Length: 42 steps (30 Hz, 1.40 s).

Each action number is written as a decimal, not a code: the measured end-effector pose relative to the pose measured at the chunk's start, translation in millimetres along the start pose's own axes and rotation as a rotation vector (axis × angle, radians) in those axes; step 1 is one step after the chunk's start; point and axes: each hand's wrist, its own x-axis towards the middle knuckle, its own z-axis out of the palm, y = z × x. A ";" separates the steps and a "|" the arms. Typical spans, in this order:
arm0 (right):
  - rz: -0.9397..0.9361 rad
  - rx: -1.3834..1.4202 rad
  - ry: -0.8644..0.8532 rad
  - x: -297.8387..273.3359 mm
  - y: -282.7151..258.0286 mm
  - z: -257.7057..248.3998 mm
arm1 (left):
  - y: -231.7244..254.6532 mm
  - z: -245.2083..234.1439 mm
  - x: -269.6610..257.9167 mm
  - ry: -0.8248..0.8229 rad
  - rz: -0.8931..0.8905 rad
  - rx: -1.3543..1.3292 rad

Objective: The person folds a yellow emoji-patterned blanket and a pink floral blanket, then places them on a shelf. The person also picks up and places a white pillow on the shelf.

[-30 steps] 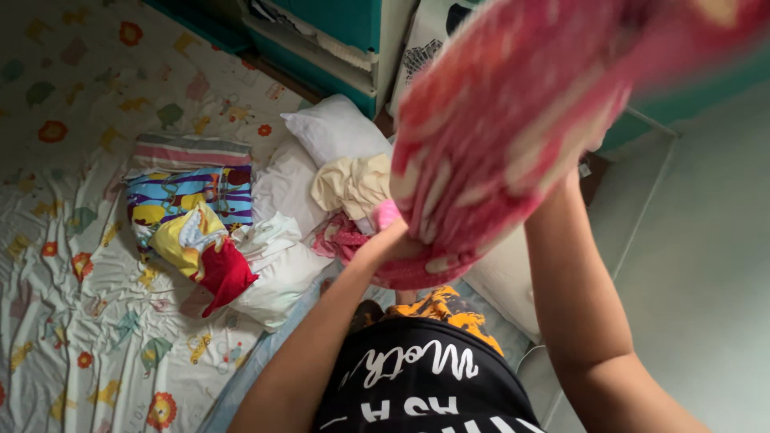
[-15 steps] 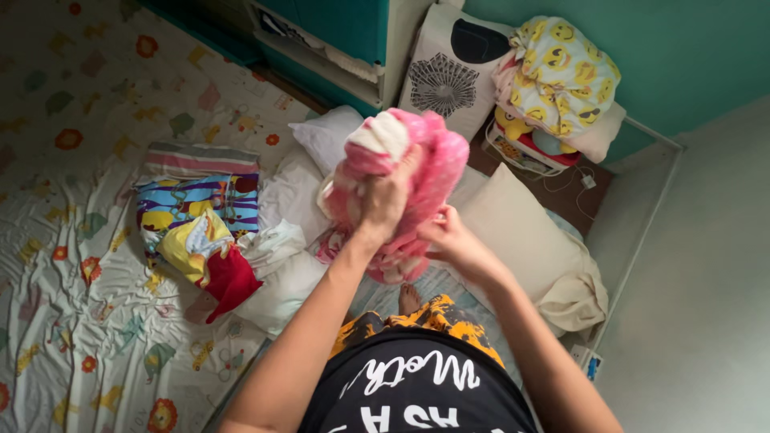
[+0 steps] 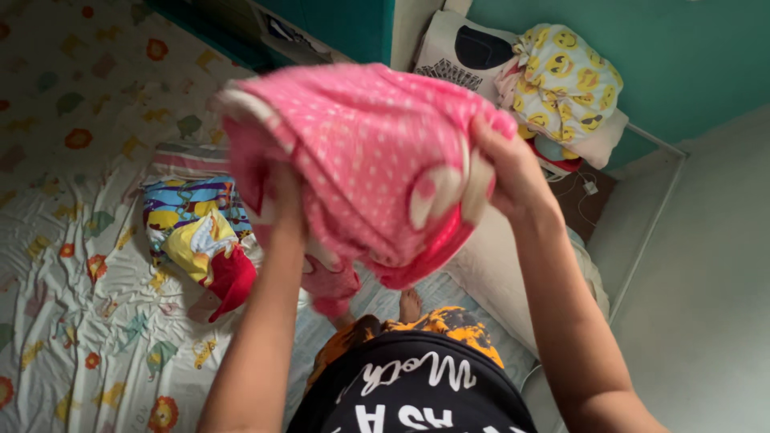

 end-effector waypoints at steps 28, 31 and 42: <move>-0.209 -0.556 0.084 18.0 -21.7 -1.4 | 51.2 -76.6 8.8 0.464 0.332 -0.072; -0.286 -0.447 0.117 27.9 -3.0 10.0 | 27.2 -97.3 9.1 0.567 0.174 0.049; -0.112 -0.611 -0.289 39.1 48.9 81.0 | -46.8 -19.5 -3.1 -0.013 0.339 1.153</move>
